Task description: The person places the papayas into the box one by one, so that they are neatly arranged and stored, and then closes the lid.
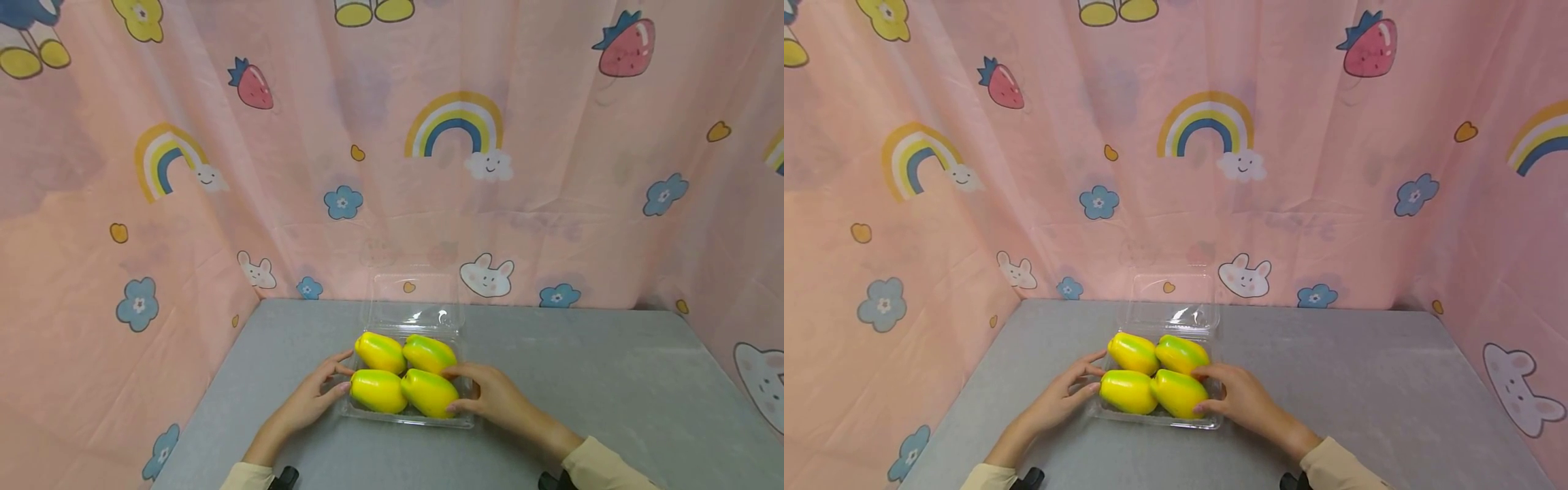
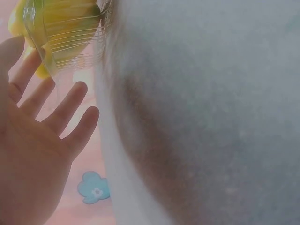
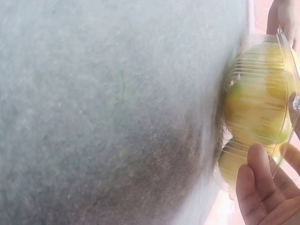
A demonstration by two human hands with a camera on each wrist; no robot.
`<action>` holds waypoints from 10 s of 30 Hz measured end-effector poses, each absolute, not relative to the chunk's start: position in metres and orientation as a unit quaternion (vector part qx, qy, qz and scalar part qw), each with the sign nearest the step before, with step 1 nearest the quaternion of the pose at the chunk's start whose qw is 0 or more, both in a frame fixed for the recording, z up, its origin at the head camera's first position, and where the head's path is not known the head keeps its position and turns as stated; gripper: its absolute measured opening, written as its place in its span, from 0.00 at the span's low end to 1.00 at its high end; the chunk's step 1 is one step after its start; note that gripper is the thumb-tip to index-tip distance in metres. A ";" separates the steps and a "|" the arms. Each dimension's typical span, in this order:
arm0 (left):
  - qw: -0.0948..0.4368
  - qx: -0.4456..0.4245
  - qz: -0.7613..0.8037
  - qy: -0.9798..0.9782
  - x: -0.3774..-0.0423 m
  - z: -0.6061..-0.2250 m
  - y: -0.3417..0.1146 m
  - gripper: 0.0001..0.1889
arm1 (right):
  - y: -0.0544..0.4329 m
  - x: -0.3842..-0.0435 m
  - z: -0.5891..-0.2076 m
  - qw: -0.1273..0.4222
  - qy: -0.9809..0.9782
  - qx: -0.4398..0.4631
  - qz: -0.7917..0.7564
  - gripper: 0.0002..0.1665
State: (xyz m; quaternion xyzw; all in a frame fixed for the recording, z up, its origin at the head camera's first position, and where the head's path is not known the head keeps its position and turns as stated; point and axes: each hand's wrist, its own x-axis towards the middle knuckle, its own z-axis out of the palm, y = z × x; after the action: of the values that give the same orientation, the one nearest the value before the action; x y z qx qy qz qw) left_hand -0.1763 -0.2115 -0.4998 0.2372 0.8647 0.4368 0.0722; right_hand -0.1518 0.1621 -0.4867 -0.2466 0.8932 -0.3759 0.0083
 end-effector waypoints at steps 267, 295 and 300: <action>0.075 0.239 0.449 0.858 -0.231 -0.478 -0.213 0.30 | 0.209 -0.200 -0.470 0.069 0.875 -0.189 -0.440 0.47; 0.133 0.243 0.457 0.845 -0.194 -0.493 -0.228 0.26 | 0.212 -0.168 -0.490 0.164 0.856 -0.178 -0.456 0.32; 0.140 0.245 0.445 0.850 -0.193 -0.495 -0.229 0.27 | 0.210 -0.167 -0.492 0.178 0.855 -0.154 -0.462 0.34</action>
State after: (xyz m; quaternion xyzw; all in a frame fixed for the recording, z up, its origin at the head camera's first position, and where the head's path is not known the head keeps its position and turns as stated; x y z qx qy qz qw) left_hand -0.1928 -0.2291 -0.4945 0.2450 0.8499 0.4450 0.1403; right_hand -0.1665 0.2095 -0.4917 -0.1539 0.8551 -0.4618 0.1784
